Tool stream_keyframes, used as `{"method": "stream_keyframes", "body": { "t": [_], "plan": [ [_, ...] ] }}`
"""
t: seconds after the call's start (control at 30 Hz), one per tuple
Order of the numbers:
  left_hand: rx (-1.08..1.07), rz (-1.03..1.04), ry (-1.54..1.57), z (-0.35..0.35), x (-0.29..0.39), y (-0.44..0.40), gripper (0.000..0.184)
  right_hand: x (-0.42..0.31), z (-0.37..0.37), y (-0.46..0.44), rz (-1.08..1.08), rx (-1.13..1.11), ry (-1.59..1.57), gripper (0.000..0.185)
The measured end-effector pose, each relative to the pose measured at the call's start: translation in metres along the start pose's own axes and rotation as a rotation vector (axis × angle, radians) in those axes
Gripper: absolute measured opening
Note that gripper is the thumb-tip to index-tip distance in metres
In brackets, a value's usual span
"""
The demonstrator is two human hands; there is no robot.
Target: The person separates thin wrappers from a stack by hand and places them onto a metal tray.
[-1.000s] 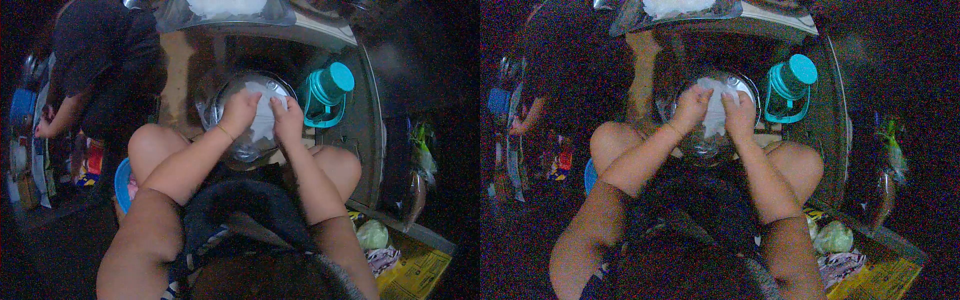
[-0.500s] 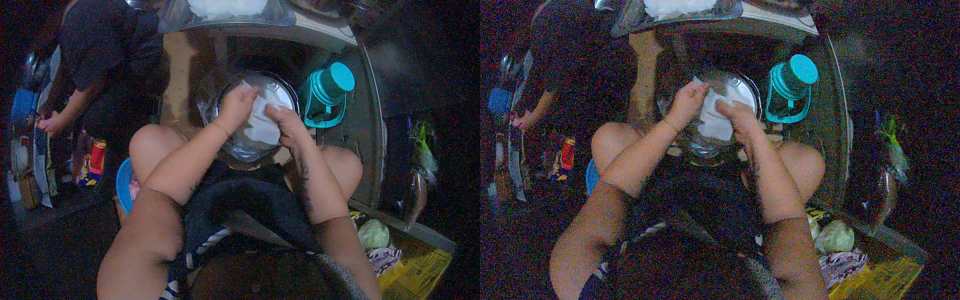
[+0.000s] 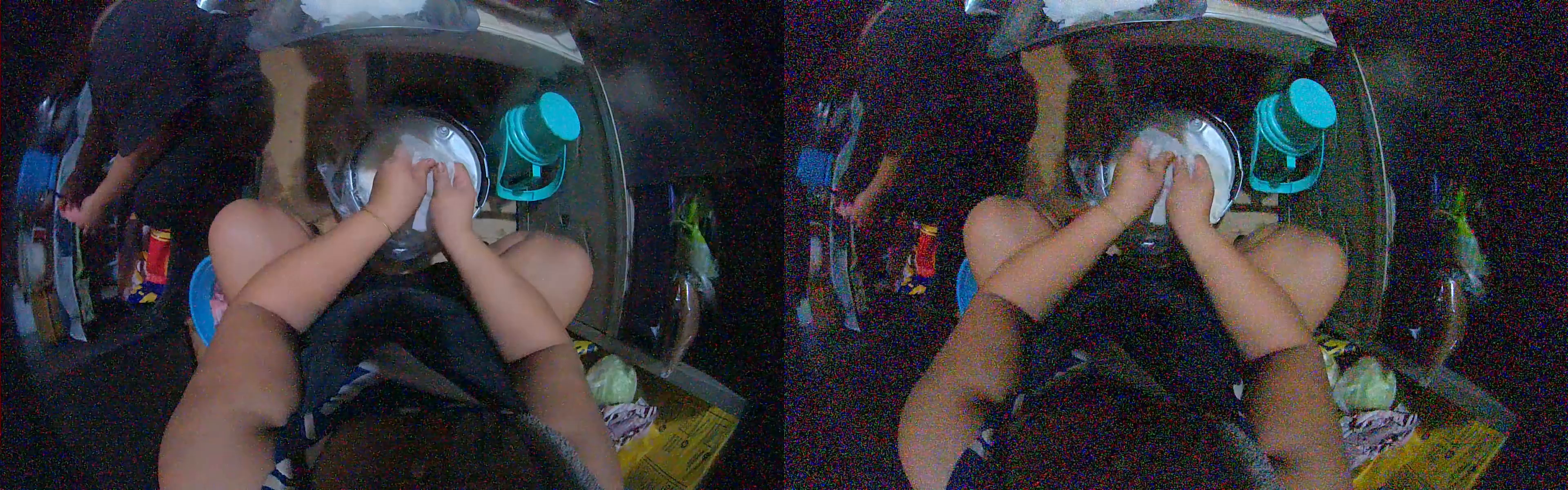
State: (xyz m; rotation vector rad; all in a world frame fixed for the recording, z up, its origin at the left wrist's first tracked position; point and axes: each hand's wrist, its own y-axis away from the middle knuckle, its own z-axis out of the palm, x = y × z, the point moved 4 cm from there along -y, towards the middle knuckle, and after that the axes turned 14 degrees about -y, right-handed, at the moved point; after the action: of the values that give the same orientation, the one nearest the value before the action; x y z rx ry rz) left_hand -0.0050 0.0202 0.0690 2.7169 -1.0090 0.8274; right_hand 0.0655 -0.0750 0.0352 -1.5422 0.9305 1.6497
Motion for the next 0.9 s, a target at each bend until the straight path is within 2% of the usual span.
{"method": "stream_keyframes", "body": {
  "t": [0.1,0.2,0.3,0.4,0.5,0.6,0.7,0.8,0.9],
  "plan": [
    [-0.037,0.054,-0.068,-0.008,0.009,-0.001,0.031,-0.019,-0.006,0.003,-0.070,0.122,0.137,0.025],
    [0.090,0.218,-0.092,-0.007,0.008,-0.003,0.031,-0.011,-0.010,-0.004,-0.118,0.154,0.102,0.023],
    [0.239,0.360,-0.103,-0.008,0.004,-0.008,0.030,-0.012,-0.011,-0.011,-0.181,0.094,0.053,0.024],
    [0.159,0.322,-0.141,-0.009,0.001,-0.012,0.030,-0.022,-0.015,-0.013,-0.146,0.034,0.073,0.024],
    [0.183,0.357,-0.188,-0.011,0.001,-0.013,0.029,-0.016,-0.016,-0.021,-0.187,0.046,0.078,0.025],
    [0.189,0.399,-0.211,-0.017,0.004,-0.013,0.028,-0.015,-0.021,-0.028,-0.134,-0.071,0.113,0.027],
    [0.168,0.408,-0.231,-0.022,0.006,-0.013,0.027,-0.007,-0.023,-0.037,-0.163,-0.056,0.040,0.031],
    [0.162,0.388,-0.242,-0.027,0.008,-0.012,0.026,-0.008,-0.026,-0.039,-0.070,-0.084,-0.026,0.034],
    [0.158,0.346,-0.235,-0.027,0.005,-0.015,0.027,-0.010,-0.030,-0.037,-0.236,0.061,0.131,0.020]
  ]
}}
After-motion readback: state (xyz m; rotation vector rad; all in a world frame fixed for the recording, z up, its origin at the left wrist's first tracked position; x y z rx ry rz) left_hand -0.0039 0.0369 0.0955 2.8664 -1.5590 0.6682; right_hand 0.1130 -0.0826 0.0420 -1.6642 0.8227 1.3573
